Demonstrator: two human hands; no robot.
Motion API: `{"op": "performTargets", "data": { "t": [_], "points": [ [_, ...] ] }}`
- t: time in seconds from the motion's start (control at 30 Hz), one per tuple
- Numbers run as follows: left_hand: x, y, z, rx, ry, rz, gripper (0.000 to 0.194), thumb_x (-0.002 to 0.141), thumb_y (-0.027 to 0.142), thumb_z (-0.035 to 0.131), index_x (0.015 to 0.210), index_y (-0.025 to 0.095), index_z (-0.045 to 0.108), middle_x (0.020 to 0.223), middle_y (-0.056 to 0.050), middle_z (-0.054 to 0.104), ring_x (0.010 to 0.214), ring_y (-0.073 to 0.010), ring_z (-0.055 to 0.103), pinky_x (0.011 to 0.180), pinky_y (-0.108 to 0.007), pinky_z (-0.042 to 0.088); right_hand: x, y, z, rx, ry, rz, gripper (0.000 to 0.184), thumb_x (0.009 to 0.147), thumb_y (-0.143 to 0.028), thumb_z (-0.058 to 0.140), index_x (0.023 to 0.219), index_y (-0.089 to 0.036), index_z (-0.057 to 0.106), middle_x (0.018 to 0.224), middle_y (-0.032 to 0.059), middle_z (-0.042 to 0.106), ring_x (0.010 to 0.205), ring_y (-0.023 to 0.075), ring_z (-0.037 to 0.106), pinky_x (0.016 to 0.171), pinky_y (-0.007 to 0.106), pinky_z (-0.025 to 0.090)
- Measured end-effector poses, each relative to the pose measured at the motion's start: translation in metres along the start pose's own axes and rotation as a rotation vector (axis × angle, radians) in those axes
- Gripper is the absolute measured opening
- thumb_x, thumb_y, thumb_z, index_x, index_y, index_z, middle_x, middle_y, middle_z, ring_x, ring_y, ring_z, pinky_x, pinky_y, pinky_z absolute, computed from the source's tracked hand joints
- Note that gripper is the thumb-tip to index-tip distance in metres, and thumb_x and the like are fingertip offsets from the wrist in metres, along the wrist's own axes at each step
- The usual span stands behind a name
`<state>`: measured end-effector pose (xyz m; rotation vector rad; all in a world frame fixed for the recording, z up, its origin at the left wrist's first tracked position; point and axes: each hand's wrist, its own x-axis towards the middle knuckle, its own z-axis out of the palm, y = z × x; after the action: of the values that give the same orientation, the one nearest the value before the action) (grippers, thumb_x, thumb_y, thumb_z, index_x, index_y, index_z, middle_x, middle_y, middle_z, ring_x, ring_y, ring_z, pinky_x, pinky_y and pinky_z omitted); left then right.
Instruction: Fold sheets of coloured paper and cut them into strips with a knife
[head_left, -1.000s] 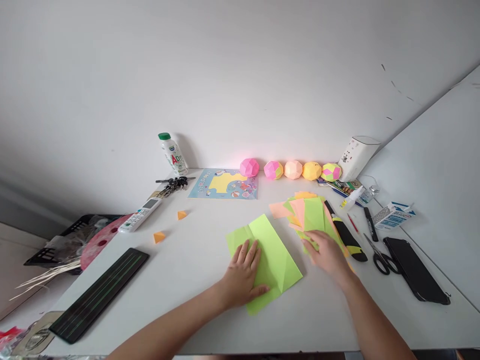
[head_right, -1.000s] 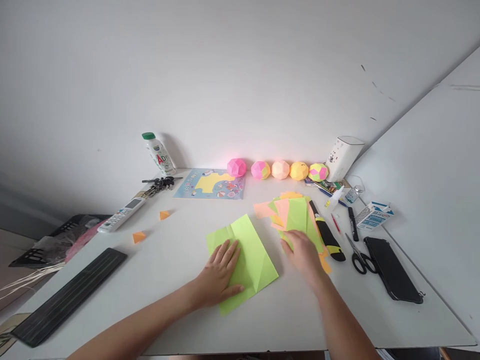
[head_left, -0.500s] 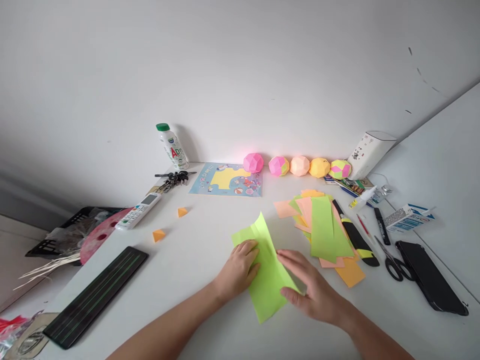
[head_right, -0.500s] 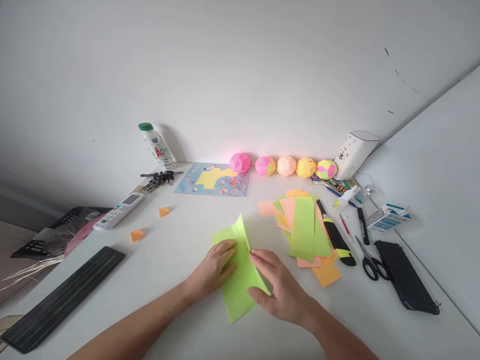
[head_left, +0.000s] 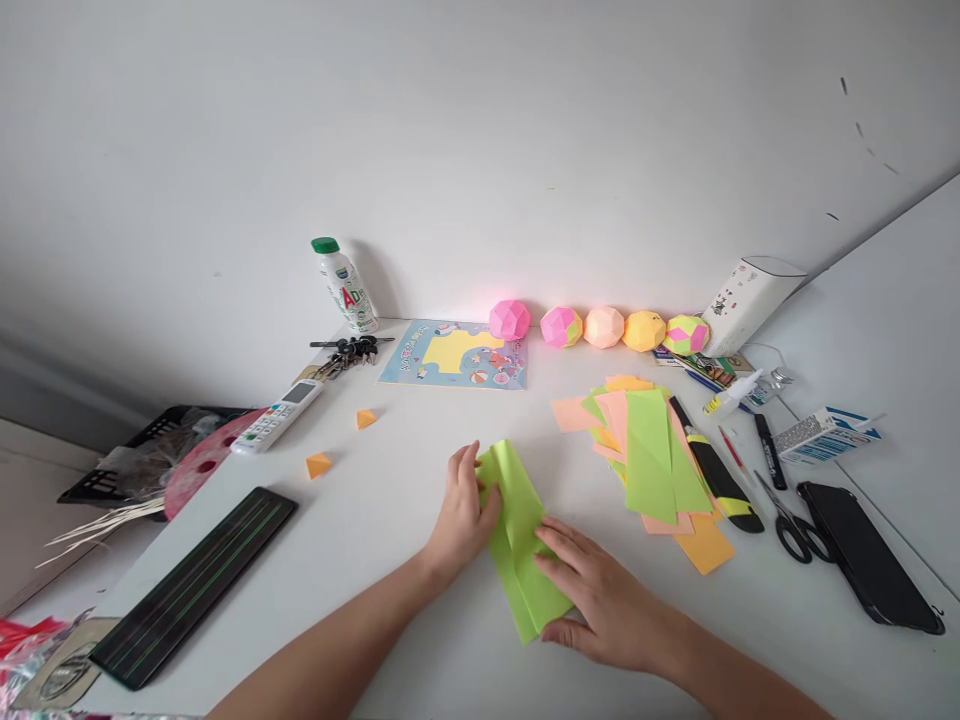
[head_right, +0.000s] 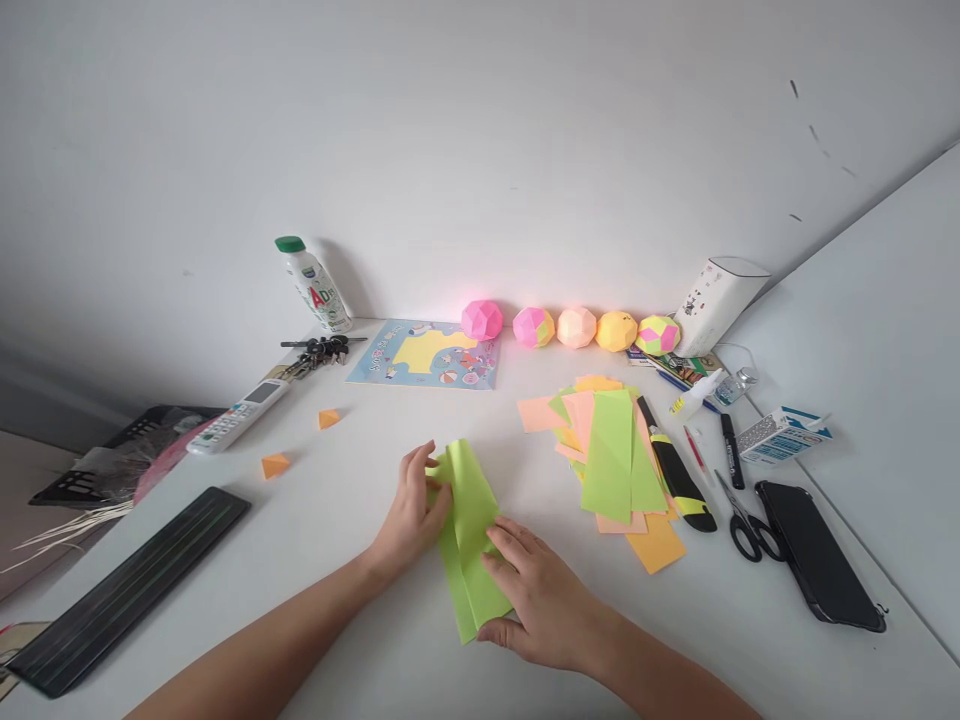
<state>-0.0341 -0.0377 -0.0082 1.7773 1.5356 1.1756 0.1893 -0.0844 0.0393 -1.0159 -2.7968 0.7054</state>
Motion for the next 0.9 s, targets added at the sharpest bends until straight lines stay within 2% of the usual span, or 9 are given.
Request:
{"op": "performTargets", "data": {
  "t": [0.13,0.2,0.27,0.33,0.4,0.47,0.6,0.73,0.9],
  "points": [
    [-0.002,0.008,-0.005,0.292,0.233,0.325,0.057,0.086,0.005,0.037,0.139,0.022,0.031,0.136,-0.016,0.038,0.130,-0.0310,0.033,0.098,-0.060,0.038,0.000,0.000,0.003,-0.010,0.049,0.013,0.055,0.091,-0.048,0.052,0.125,-0.006,0.058,0.141,0.0224,0.045,0.138,0.0322,0.031,0.109,0.046,0.037],
    [-0.003,0.013,-0.006,0.335,0.260,0.494,0.058,0.085,0.004,0.040,0.140,0.021,0.032,0.137,-0.016,0.041,0.133,-0.0316,0.032,0.101,-0.058,0.037,0.000,-0.001,0.005,-0.014,0.067,0.015,0.052,0.091,-0.046,0.053,0.124,-0.007,0.058,0.140,0.0216,0.047,0.137,0.0319,0.033,0.109,0.045,0.037],
    [-0.002,0.014,-0.002,0.365,0.104,0.666,0.055,0.087,0.006,0.042,0.140,0.020,0.036,0.132,-0.014,0.049,0.134,-0.0296,0.035,0.103,-0.052,0.040,0.001,-0.002,0.006,-0.018,0.089,0.014,0.049,0.090,-0.044,0.056,0.123,-0.009,0.059,0.138,0.0200,0.049,0.136,0.0311,0.034,0.108,0.044,0.038],
    [0.000,0.012,0.006,0.438,-0.113,0.756,0.046,0.091,0.011,0.042,0.135,0.018,0.043,0.126,-0.013,0.057,0.131,-0.0277,0.041,0.103,-0.047,0.042,0.002,-0.002,0.009,-0.026,0.111,0.014,0.043,0.089,-0.041,0.057,0.120,-0.011,0.060,0.137,0.0184,0.050,0.135,0.0297,0.035,0.109,0.043,0.038],
    [0.001,0.008,0.015,0.549,-0.231,0.705,0.037,0.094,0.020,0.041,0.129,0.014,0.051,0.129,-0.015,0.056,0.130,-0.0299,0.043,0.105,-0.049,0.040,0.003,-0.002,0.011,-0.052,0.124,0.029,0.039,0.089,-0.039,0.057,0.118,-0.012,0.060,0.139,0.0189,0.048,0.136,0.0298,0.033,0.110,0.044,0.036],
    [0.001,0.003,0.020,0.626,-0.295,0.618,0.039,0.095,0.029,0.039,0.127,0.011,0.054,0.138,-0.019,0.048,0.133,-0.0320,0.040,0.106,-0.049,0.039,0.004,-0.001,0.014,-0.091,0.122,0.051,0.037,0.089,-0.038,0.057,0.116,-0.012,0.060,0.143,0.0213,0.042,0.139,0.0320,0.028,0.111,0.047,0.033],
    [0.003,-0.002,0.019,0.669,-0.351,0.515,0.051,0.095,0.043,0.038,0.136,0.013,0.047,0.149,-0.017,0.034,0.140,-0.0322,0.027,0.108,-0.049,0.034,0.004,-0.003,0.017,-0.160,0.095,0.061,0.035,0.088,-0.040,0.059,0.109,-0.011,0.061,0.146,0.0229,0.039,0.141,0.0342,0.023,0.111,0.051,0.031],
    [0.009,-0.003,0.013,0.669,-0.408,0.476,0.065,0.089,0.056,0.044,0.139,0.014,0.043,0.151,-0.019,0.028,0.140,-0.0355,0.023,0.108,-0.052,0.030,-0.002,-0.010,0.019,-0.253,0.109,0.066,0.044,0.086,-0.043,0.061,0.113,-0.009,0.060,0.140,0.0248,0.046,0.136,0.0359,0.033,0.106,0.051,0.039],
    [0.021,0.000,0.012,0.631,-0.422,0.412,0.067,0.080,0.063,0.054,0.130,0.018,0.052,0.150,-0.017,0.033,0.136,-0.0367,0.031,0.105,-0.053,0.032,-0.020,-0.016,0.026,-0.354,0.188,0.070,0.044,0.085,-0.040,0.064,0.115,-0.008,0.060,0.131,0.0228,0.055,0.131,0.0356,0.041,0.102,0.049,0.043]
  ]
}}
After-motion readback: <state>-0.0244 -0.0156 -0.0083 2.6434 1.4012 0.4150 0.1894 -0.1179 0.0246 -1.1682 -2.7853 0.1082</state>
